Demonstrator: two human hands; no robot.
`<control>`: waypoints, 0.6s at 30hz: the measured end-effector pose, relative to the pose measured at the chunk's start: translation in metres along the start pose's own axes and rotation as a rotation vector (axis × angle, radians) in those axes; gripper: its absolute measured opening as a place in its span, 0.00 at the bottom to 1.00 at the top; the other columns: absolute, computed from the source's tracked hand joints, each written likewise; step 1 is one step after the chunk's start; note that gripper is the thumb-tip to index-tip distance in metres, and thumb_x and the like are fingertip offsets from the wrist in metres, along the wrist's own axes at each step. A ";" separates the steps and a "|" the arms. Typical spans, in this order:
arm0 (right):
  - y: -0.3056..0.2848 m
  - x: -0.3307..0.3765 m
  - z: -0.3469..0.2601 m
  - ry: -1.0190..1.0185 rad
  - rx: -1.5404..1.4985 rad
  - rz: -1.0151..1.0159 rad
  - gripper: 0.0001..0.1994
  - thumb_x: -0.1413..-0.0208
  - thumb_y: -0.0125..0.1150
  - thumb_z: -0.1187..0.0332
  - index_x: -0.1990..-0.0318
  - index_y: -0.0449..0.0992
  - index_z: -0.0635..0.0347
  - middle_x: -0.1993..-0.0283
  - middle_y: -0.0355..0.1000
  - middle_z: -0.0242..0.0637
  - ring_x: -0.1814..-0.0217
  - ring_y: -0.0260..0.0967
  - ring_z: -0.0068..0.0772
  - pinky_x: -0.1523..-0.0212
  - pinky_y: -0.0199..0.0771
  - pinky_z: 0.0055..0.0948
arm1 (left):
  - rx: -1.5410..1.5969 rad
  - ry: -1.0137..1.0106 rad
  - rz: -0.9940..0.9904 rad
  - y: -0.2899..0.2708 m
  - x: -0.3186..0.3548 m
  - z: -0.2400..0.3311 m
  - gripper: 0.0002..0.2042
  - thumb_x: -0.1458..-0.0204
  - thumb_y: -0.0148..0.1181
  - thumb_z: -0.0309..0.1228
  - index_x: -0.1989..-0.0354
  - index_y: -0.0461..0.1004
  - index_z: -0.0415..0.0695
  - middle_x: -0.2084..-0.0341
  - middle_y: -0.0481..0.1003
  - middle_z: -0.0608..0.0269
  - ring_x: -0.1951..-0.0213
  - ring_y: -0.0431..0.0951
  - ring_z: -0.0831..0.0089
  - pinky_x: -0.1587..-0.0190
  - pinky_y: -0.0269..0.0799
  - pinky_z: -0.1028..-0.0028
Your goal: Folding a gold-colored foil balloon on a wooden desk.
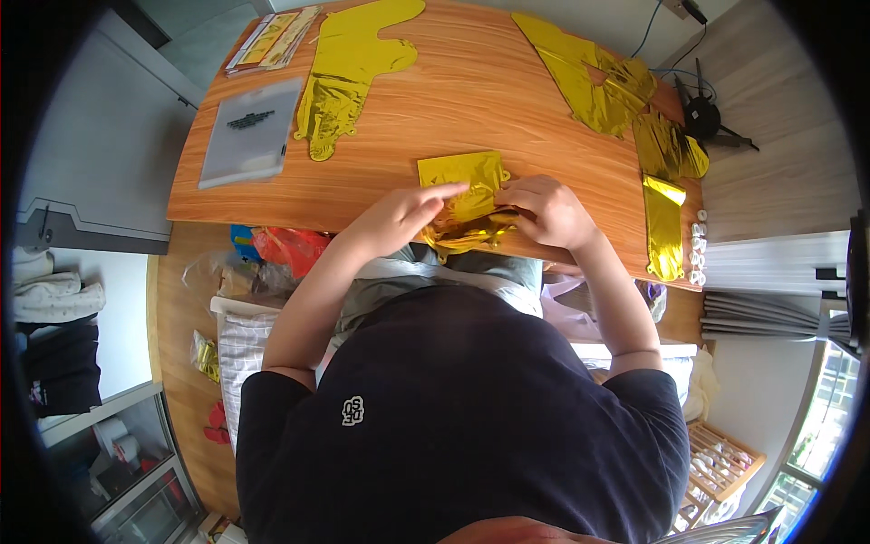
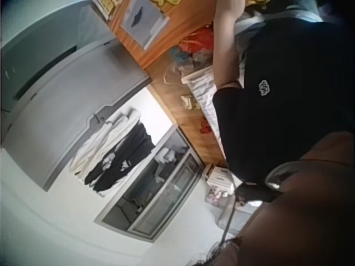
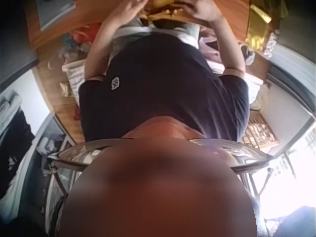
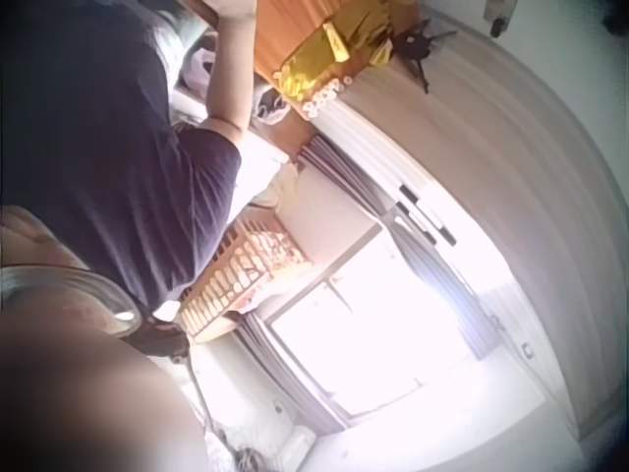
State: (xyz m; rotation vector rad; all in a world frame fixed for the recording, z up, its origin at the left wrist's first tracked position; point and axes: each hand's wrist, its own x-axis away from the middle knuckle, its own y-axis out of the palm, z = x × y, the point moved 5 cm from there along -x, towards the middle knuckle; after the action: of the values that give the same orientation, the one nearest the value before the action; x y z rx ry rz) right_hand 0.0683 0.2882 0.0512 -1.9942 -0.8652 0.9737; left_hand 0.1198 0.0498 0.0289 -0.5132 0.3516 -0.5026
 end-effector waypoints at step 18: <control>0.004 -0.002 0.002 0.074 -0.026 -0.031 0.19 0.56 0.67 0.78 0.51 0.81 0.59 0.51 0.81 0.46 0.47 0.78 0.53 0.45 0.77 0.45 | -0.726 0.211 0.279 0.033 0.034 0.013 0.33 0.55 0.74 0.44 0.39 0.75 0.48 0.53 0.73 0.61 0.49 0.76 0.64 0.35 0.70 0.55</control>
State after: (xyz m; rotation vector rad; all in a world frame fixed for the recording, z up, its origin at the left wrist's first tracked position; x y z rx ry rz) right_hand 0.0666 0.2852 0.0476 -2.0196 -0.8703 0.8698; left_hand 0.1655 0.0615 0.0154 -1.0976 0.8061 -0.1411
